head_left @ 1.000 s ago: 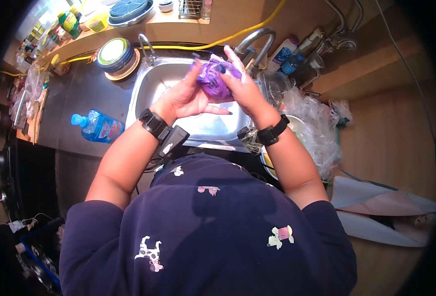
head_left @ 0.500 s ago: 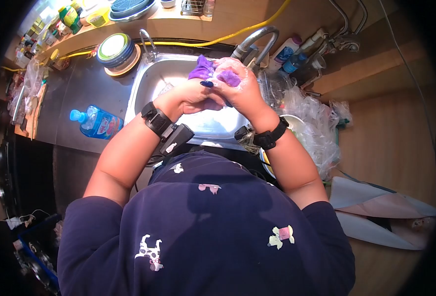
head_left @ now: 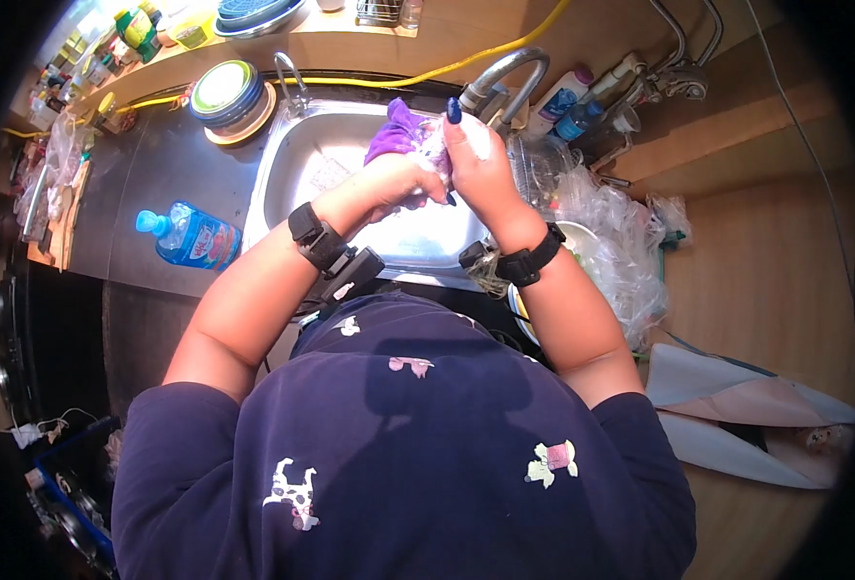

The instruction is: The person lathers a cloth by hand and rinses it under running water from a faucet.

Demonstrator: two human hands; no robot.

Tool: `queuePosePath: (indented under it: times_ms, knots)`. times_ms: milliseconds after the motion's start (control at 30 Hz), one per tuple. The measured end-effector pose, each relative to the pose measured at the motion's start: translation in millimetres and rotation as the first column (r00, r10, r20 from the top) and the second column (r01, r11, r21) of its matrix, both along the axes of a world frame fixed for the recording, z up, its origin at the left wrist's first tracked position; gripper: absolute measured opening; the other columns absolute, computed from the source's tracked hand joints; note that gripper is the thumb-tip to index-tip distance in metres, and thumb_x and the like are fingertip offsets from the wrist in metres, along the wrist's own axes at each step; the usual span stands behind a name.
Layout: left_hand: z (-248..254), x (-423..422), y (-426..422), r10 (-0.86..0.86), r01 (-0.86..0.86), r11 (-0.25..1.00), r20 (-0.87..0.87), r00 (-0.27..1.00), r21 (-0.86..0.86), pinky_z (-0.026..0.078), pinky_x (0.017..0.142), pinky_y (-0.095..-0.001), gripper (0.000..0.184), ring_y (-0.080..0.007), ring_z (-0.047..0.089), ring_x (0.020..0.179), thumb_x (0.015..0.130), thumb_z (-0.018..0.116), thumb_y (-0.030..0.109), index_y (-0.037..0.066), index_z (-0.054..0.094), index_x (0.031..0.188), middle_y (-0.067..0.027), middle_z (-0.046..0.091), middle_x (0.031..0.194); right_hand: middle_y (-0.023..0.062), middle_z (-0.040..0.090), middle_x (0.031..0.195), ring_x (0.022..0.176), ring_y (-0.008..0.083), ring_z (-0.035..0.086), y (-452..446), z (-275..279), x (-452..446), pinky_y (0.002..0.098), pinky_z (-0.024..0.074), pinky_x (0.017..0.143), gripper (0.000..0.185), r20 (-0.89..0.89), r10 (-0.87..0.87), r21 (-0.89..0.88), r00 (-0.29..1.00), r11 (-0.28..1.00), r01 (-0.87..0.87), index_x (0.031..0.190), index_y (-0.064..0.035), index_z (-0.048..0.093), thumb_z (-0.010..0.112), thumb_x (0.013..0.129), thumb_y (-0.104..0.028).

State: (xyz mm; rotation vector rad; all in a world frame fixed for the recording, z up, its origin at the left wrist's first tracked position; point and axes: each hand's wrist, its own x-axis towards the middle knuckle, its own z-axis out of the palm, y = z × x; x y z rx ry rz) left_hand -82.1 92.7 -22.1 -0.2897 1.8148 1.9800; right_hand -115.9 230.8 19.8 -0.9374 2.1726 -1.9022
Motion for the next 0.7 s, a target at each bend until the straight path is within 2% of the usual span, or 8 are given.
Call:
queuePosePath:
  times_ms: [100, 200, 233, 267, 400, 467, 500, 700]
  knots:
    - [13.4, 5.3, -4.9, -0.010, 0.022, 0.992, -0.089, 0.996, 0.128, 0.044, 0.053, -0.0242, 0.019, -0.0135, 0.055, 0.060, 0.063, 0.066, 0.002, 0.002, 0.059, 0.081, -0.0052, 0.058, 0.070, 0.0022, 0.058, 0.085, 0.079, 0.0110, 0.054, 3.0, 2.6, -2.1, 0.0262, 0.0433, 0.073, 0.022, 0.147, 0.114, -0.093, 0.982, 0.990, -0.101, 0.095, 0.0006, 0.056, 0.042, 0.091, -0.016]
    - [33.4, 5.6, 1.8, 0.059, -0.002, 0.996, -0.620, 0.782, 0.092, 0.046, 0.067, -0.0266, 0.028, -0.0158, 0.057, 0.073, 0.066, 0.069, 0.010, 0.003, 0.060, 0.091, -0.0059, 0.059, 0.079, 0.0055, 0.057, 0.097, 0.087, 0.0121, 0.053, 6.5, 1.7, -6.1, 0.0261, 0.0423, 0.079, 0.024, 0.075, 0.197, -0.104, 0.977, 0.976, -0.189, 0.107, 0.0007, 0.053, 0.042, 0.090, -0.014]
    - [35.5, 7.7, -10.5, -0.177, 0.050, 0.955, -0.425, 0.888, -0.293, 0.044, 0.078, -0.0277, 0.039, -0.0146, 0.056, 0.083, 0.067, 0.072, 0.019, 0.005, 0.059, 0.101, -0.0048, 0.060, 0.085, 0.0087, 0.053, 0.108, 0.098, 0.0134, 0.050, 6.3, -6.7, -11.3, 0.0274, 0.0404, 0.086, 0.033, 0.042, 0.239, -0.106, 0.970, 0.967, -0.233, 0.118, 0.0007, 0.044, 0.046, 0.088, -0.013]
    - [21.7, -4.6, -12.9, -0.348, -0.237, 0.837, -0.813, 0.466, -0.494, 0.045, 0.076, -0.0299, 0.048, -0.0175, 0.058, 0.080, 0.063, 0.075, 0.026, 0.006, 0.057, 0.102, -0.0058, 0.061, 0.085, 0.0092, 0.052, 0.109, 0.100, 0.0140, 0.049, 5.5, -15.1, -14.9, 0.0279, 0.0395, 0.087, 0.037, 0.077, 0.236, -0.089, 0.969, 0.969, -0.229, 0.120, 0.0008, 0.041, 0.049, 0.086, -0.014]
    - [34.4, -1.5, -15.4, -0.470, -0.156, 0.742, -0.671, 0.573, -0.652, 0.046, 0.069, -0.0331, 0.052, -0.0251, 0.060, 0.076, 0.056, 0.078, 0.038, 0.009, 0.060, 0.096, -0.0088, 0.063, 0.083, 0.0118, 0.051, 0.112, 0.101, 0.0167, 0.051, 5.0, -13.8, -13.6, 0.0288, 0.0399, 0.089, 0.068, 0.312, 0.342, -0.043, 0.886, 0.937, -0.347, 0.124, 0.0019, 0.034, 0.071, 0.070, -0.020]
    - [35.7, 7.0, -14.8, -0.537, 0.059, 0.764, -0.583, 0.610, -0.642, 0.047, 0.070, -0.0322, 0.046, -0.0231, 0.060, 0.076, 0.057, 0.077, 0.039, 0.010, 0.062, 0.089, -0.0072, 0.063, 0.083, 0.0125, 0.052, 0.111, 0.098, 0.0161, 0.052, 0.2, -9.9, -12.0, 0.0277, 0.0422, 0.085, 0.073, 0.099, 0.241, 0.244, 0.965, 0.935, -0.258, 0.121, 0.0024, 0.035, 0.075, 0.066, -0.024]
    - [38.6, 13.1, -15.3, -0.563, 0.025, 0.745, -0.609, 0.559, -0.666, 0.047, 0.068, -0.0320, 0.031, -0.0222, 0.060, 0.077, 0.067, 0.071, 0.035, 0.013, 0.066, 0.088, -0.0053, 0.065, 0.085, 0.0107, 0.058, 0.100, 0.089, 0.0143, 0.055, -3.2, -4.3, -10.3, 0.0275, 0.0444, 0.079, 0.065, 0.057, 0.233, 0.230, 0.971, 0.943, -0.240, 0.111, 0.0019, 0.047, 0.076, 0.062, -0.028]
    - [13.4, 8.2, -4.6, -0.650, -0.138, 0.507, -0.482, 0.587, -0.851, 0.047, 0.065, -0.0353, 0.032, -0.0254, 0.061, 0.074, 0.072, 0.062, 0.041, 0.011, 0.064, 0.085, -0.0086, 0.063, 0.078, 0.0070, 0.062, 0.084, 0.074, 0.0118, 0.056, -9.2, -17.8, -15.3, 0.0280, 0.0454, 0.070, 0.032, 0.094, 0.110, 0.359, 0.990, 0.923, -0.136, 0.098, -0.0005, 0.059, 0.062, 0.078, -0.026]
